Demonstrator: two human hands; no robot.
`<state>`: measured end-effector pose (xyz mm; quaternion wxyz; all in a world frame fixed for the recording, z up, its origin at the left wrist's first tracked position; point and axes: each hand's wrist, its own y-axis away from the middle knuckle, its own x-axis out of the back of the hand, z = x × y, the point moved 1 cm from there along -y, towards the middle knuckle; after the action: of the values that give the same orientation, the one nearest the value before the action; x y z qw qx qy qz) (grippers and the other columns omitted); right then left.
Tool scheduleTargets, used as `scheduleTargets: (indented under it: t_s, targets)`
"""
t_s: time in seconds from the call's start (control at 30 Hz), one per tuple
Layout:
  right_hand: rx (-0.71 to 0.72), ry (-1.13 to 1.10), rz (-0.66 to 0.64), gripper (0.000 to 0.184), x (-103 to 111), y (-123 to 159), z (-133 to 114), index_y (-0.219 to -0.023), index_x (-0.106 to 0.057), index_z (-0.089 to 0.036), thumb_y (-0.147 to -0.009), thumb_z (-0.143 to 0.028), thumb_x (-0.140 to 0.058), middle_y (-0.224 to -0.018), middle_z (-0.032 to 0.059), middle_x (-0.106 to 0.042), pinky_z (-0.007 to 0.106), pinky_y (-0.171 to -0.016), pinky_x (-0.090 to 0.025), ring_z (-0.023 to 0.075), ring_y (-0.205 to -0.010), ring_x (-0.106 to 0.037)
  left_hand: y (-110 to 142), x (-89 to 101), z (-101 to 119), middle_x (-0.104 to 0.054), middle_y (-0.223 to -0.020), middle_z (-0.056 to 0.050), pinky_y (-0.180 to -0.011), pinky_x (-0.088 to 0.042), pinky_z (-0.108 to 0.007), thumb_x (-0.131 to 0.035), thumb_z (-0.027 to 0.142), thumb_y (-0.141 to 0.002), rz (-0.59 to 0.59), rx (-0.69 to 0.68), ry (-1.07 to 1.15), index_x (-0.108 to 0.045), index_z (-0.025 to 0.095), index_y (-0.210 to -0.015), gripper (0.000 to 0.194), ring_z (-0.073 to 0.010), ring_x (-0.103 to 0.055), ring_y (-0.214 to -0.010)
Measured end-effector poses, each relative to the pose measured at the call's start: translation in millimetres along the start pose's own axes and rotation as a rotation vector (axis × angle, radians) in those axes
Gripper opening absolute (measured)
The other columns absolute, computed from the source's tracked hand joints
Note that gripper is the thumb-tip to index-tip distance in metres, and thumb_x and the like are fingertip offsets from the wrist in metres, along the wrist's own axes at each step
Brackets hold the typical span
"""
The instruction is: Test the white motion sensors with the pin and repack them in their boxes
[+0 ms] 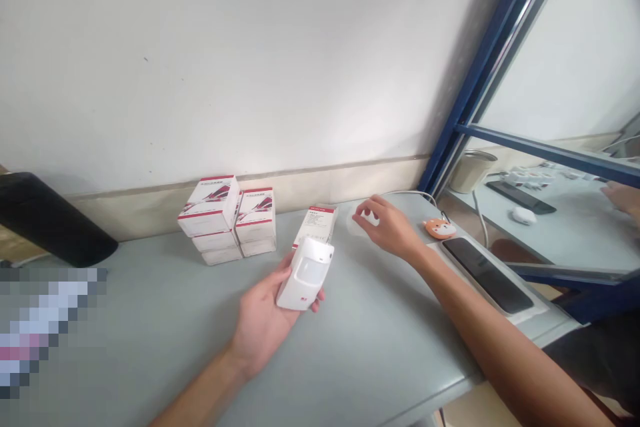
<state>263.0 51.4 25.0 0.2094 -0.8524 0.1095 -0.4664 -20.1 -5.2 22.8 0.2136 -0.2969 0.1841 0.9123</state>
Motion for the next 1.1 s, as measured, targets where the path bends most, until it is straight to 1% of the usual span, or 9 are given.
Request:
scheduleTargets:
  t_s: [0.1, 0.17, 0.33, 0.43, 0.6, 0.73, 0.83, 0.93, 1.1]
  targets:
    - [-0.018, -0.036, 0.276, 0.014, -4.4, 5.0, -18.1, -0.097, -0.064, -0.025, -0.101, -0.036, -0.056, -0.095, 0.0033, -0.061, 0.031, -0.067, -0.044, 0.0173, -0.075, -0.057, 3.1, 1.4, -3.5, -0.069, -0.121, -0.014, -0.080, -0.047, -0.039, -0.057, 0.036, -0.099, -0.102, -0.018, -0.111, -0.056, 0.020, -0.148, 0.051, -0.0273, -0.066, -0.090]
    - [0.030, -0.080, 0.337, 0.010, -11.7, 13.8, -33.2, -0.097, -0.061, -0.025, -0.101, -0.033, -0.057, -0.090, 0.0024, -0.059, 0.030, -0.064, -0.043, 0.0163, -0.072, -0.056, 6.1, 0.1, -6.3, -0.069, -0.123, -0.013, -0.082, -0.047, -0.039, -0.055, 0.038, -0.101, -0.160, -0.022, -0.168, -0.057, 0.023, -0.148, 0.049, -0.0273, -0.065, -0.095]
    - [0.102, -0.255, 0.207, 0.002, -31.7, 36.7, -58.8, -0.098, -0.059, -0.026, -0.099, -0.027, -0.060, -0.082, -0.0021, -0.055, 0.026, -0.058, -0.042, 0.0115, -0.061, -0.047, 11.3, -4.5, -14.6, -0.071, -0.111, -0.012, -0.089, -0.046, -0.040, -0.053, 0.041, -0.101, -0.137, 0.011, -0.179, -0.061, 0.021, -0.144, 0.048, -0.0278, -0.063, -0.100]
    - [0.097, -0.327, 0.173, 0.003, -34.8, 40.0, -59.4, -0.097, -0.057, -0.026, -0.099, -0.026, -0.059, -0.082, -0.0023, -0.055, 0.025, -0.057, -0.044, 0.0113, -0.063, -0.049, 11.1, -0.7, -19.6, -0.071, -0.109, -0.010, -0.093, -0.046, -0.039, -0.058, 0.040, -0.098, -0.080, 0.049, -0.143, -0.069, 0.021, -0.135, 0.043, -0.0280, -0.062, -0.105]
    - [0.124, -0.307, 0.169, 0.003, -32.9, 37.9, -56.1, -0.098, -0.057, -0.025, -0.100, -0.023, -0.058, -0.088, -0.0003, -0.056, 0.026, -0.059, -0.047, 0.0115, -0.066, -0.052, 11.9, 5.2, -21.4, -0.071, -0.106, -0.007, -0.102, -0.045, -0.038, -0.061, 0.040, -0.098, 0.022, 0.089, -0.112, -0.075, 0.025, -0.124, 0.034, -0.0262, -0.058, -0.109]
    - [0.088, -0.308, 0.162, 0.002, -32.1, 38.9, -56.2, -0.099, -0.058, -0.026, -0.101, -0.025, -0.057, -0.090, 0.0009, -0.059, 0.028, -0.062, -0.050, 0.0133, -0.071, -0.058, 10.7, 1.3, -17.9, -0.071, -0.121, -0.007, -0.107, -0.042, -0.041, -0.060, 0.037, -0.099, 0.000, 0.100, -0.123, -0.069, 0.028, -0.138, 0.041, -0.0294, -0.057, -0.119]
    - [0.068, -0.276, 0.152, 0.004, -31.3, 38.2, -55.3, -0.099, -0.058, -0.026, -0.101, -0.028, -0.056, -0.093, 0.0026, -0.061, 0.030, -0.063, -0.052, 0.0149, -0.074, -0.061, 9.1, -0.8, -17.5, -0.071, -0.126, -0.009, -0.112, -0.040, -0.045, -0.065, 0.040, -0.096, 0.014, 0.110, -0.158, -0.064, 0.027, -0.146, 0.051, -0.0335, -0.058, -0.122]
    - [0.056, -0.225, 0.168, 0.007, -29.7, 35.6, -53.4, -0.098, -0.059, -0.025, -0.101, -0.031, -0.057, -0.091, 0.0031, -0.061, 0.031, -0.062, -0.052, 0.0159, -0.074, -0.061, 8.3, 0.1, -19.5, -0.066, -0.141, -0.010, -0.116, -0.037, -0.047, -0.072, 0.045, -0.093, 0.044, 0.092, -0.218, -0.062, 0.027, -0.149, 0.060, -0.0374, -0.054, -0.130]
    - [0.002, -0.308, 0.159, 0.008, -30.6, 33.8, -53.8, -0.097, -0.059, -0.025, -0.100, -0.032, -0.057, -0.091, 0.0029, -0.064, 0.028, -0.057, -0.051, 0.0160, -0.075, -0.063, 8.2, 1.9, -22.7, -0.053, -0.159, -0.005, -0.111, -0.041, -0.041, -0.070, 0.047, -0.095, 0.029, 0.065, -0.317, -0.058, 0.032, -0.152, 0.060, -0.0367, -0.047, -0.141]
